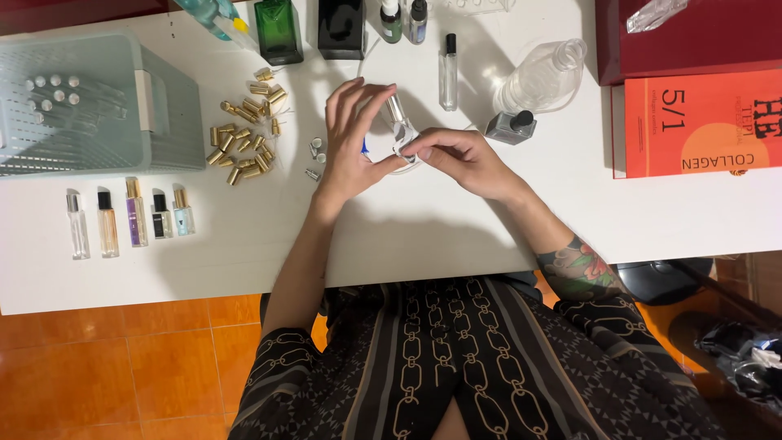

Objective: Cleaning a glass vial and using a syringe to transfer perfume liquid for sampling.

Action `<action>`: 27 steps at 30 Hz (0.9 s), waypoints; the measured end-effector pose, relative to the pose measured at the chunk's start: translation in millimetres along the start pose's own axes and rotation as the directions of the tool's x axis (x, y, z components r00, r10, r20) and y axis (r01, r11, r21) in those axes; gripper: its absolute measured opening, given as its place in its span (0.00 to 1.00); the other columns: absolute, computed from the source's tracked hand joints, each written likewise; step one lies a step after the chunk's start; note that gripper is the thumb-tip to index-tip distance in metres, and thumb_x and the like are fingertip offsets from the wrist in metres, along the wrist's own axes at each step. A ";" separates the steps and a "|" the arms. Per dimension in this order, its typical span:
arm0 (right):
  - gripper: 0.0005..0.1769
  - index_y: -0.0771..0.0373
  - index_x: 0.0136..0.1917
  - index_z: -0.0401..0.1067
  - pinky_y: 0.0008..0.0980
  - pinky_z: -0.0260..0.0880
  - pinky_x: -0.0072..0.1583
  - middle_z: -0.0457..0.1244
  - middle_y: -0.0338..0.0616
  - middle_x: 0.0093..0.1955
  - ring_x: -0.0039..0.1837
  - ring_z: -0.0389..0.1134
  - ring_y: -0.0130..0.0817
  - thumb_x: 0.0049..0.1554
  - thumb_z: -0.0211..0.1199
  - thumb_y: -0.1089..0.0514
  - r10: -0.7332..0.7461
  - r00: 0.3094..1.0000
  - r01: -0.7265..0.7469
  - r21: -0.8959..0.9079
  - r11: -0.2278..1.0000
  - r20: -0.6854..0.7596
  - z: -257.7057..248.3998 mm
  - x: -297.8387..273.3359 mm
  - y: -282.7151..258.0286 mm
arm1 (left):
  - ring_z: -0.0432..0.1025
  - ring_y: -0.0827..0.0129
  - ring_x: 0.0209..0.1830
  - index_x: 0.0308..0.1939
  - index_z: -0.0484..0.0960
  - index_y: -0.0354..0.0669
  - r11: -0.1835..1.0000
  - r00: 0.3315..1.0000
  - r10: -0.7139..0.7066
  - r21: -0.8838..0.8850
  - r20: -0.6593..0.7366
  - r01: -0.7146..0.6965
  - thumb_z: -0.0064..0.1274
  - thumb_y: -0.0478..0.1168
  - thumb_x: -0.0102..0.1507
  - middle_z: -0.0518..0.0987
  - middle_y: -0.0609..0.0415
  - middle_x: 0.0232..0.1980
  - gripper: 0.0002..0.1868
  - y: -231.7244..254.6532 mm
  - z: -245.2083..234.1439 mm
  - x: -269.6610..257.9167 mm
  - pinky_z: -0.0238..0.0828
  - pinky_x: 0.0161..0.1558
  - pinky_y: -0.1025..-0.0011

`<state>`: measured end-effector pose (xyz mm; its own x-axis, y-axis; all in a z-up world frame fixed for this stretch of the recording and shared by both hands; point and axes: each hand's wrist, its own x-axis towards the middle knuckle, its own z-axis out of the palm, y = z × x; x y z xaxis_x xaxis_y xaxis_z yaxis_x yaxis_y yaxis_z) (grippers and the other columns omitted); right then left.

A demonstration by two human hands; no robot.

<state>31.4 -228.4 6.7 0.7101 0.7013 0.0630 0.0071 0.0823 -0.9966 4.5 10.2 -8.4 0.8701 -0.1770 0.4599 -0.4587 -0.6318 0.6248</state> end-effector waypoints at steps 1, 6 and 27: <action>0.11 0.65 0.62 0.75 0.28 0.70 0.65 0.69 0.42 0.58 0.61 0.69 0.26 0.69 0.56 0.62 -0.006 1.000 0.006 -0.003 1.000 0.006 0.9 -0.6 3.2 | 0.55 0.52 0.80 0.74 0.71 0.49 1.000 1.000 0.003 0.006 -0.007 -0.003 0.74 0.52 0.52 0.70 0.56 0.72 0.48 2.6 1.2 0.6 0.54 0.80 0.52; 0.11 0.66 0.60 0.76 0.27 0.71 0.61 0.69 0.42 0.58 0.58 0.68 0.26 0.68 0.57 0.61 0.005 0.994 -0.014 -0.086 0.996 -0.114 5.2 2.0 7.2 | 0.55 0.54 0.77 0.73 0.71 0.50 0.984 0.999 0.053 0.170 0.010 -0.054 0.75 0.54 0.53 0.67 0.55 0.71 0.47 18.1 -1.0 2.8 0.51 0.74 0.52; 0.12 0.66 0.62 0.76 0.27 0.68 0.61 0.68 0.42 0.58 0.59 0.67 0.26 0.69 0.55 0.62 0.012 0.988 -0.029 -0.113 0.993 -0.153 2.9 -2.2 14.0 | 0.55 0.55 0.75 0.58 0.72 0.48 0.956 0.975 0.224 0.195 -0.005 -0.219 0.76 0.64 0.52 0.67 0.54 0.69 0.42 -8.7 20.1 -6.8 0.52 0.74 0.51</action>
<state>27.9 -226.7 -7.2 0.8095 0.5856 0.0424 0.0656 -0.0185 -0.9977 6.1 1.7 -29.6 0.7443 -0.3102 0.5915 -0.5940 -0.7122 0.3740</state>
